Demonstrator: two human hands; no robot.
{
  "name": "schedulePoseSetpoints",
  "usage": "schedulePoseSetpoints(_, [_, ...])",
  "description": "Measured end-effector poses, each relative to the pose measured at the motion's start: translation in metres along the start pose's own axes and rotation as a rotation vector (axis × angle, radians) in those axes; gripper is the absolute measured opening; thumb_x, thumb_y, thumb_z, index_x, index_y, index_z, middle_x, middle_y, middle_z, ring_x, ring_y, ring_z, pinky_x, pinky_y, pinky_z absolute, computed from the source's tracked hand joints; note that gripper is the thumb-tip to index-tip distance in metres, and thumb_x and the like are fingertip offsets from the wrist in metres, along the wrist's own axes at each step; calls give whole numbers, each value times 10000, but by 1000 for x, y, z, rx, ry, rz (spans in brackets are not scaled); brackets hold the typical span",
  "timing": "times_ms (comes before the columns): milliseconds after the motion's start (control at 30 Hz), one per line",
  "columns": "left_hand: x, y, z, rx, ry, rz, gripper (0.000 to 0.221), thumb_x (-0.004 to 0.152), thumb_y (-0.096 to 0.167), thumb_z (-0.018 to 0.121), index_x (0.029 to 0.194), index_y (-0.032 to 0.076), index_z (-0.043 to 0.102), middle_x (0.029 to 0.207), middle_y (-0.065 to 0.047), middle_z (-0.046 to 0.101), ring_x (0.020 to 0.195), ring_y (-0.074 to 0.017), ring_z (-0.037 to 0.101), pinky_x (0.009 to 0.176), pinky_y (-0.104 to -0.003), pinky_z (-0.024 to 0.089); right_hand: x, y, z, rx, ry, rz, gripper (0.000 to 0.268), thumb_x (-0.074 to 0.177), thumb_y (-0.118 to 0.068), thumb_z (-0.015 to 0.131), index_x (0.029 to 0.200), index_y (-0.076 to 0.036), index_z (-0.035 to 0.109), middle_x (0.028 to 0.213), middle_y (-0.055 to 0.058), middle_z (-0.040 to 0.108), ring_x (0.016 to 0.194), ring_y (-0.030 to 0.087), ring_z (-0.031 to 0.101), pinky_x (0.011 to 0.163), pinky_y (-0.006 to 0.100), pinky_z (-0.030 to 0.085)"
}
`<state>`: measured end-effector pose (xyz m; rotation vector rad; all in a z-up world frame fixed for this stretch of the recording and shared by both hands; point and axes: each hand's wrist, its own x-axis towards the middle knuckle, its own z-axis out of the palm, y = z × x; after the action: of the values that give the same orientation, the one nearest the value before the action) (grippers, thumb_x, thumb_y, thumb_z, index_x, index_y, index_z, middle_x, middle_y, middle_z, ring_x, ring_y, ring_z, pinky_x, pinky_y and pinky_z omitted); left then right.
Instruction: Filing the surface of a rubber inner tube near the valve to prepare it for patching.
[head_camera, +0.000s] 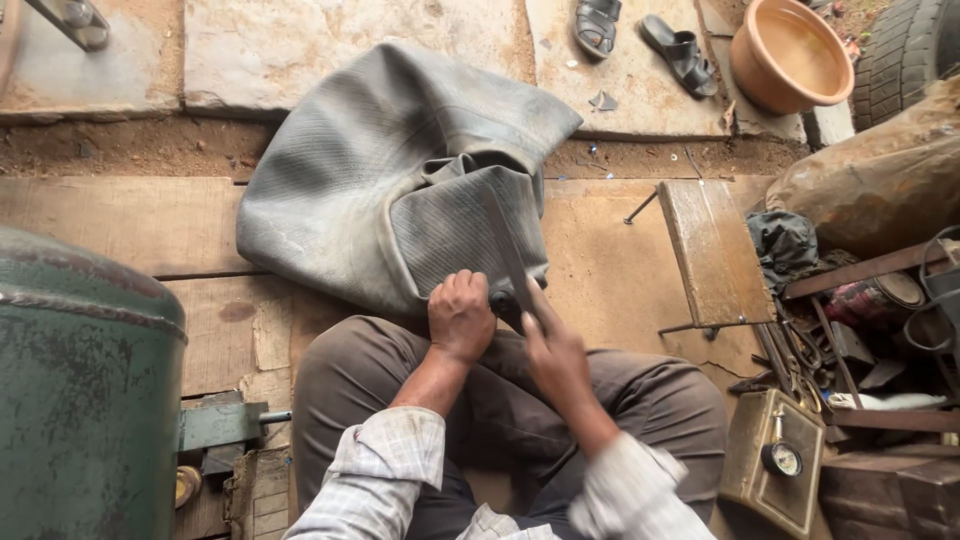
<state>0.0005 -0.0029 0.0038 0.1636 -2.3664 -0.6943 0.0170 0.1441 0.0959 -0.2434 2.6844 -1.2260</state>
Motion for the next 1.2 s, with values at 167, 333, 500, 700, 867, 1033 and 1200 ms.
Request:
schedulePoseSetpoints(167, [2,0,0,-29,-44,-53,116,688,-24,579,739,66,526,777,-98,559,745,-308,597,663,-450,489,-68,49,-18,117,-40,95,559,973,-113,587,1522,-186,513,579,-6,501,501,66,463,478,274,431])
schedulePoseSetpoints(333, [-2,-2,6,20,-146,-74,123,728,-42,572,733,72,529,744,-88,554,705,-277,595,646,-442,488,-43,43,-3,20,-9,5,565,982,-126,584,1536,-190,490,589,65,481,509,104,463,495,307,449])
schedulePoseSetpoints(500, [-6,-1,4,20,-82,15,97,726,-14,588,741,67,537,758,-101,563,729,-296,597,656,-440,492,33,14,14,-104,48,-67,546,984,-159,597,1516,-250,515,623,179,550,488,187,504,528,366,455])
schedulePoseSetpoints(700, [-2,3,0,-8,-168,48,153,703,8,628,829,66,563,865,-116,585,869,-329,600,765,-445,489,8,42,12,80,92,-80,524,969,-131,600,1483,-224,559,615,90,562,525,135,540,548,325,495])
schedulePoseSetpoints(867, [15,17,-22,-6,-434,-17,372,608,164,811,902,64,607,973,-132,587,992,-351,583,873,-467,462,-19,87,8,256,48,106,568,952,-122,609,1503,-243,547,624,30,563,548,89,521,543,301,497])
schedulePoseSetpoints(1033, [13,16,-18,-59,-527,-39,549,584,262,905,1036,65,664,1043,-141,586,1066,-355,546,881,-497,421,-18,83,7,257,37,178,566,947,-136,616,1498,-227,526,656,-21,627,546,72,530,550,277,505])
schedulePoseSetpoints(1200, [11,12,-9,-28,-524,-44,443,625,260,894,961,82,666,1005,-102,608,1040,-310,586,888,-462,446,-19,94,13,191,-21,252,281,978,-199,621,1233,-91,668,600,38,622,497,91,560,509,282,483])
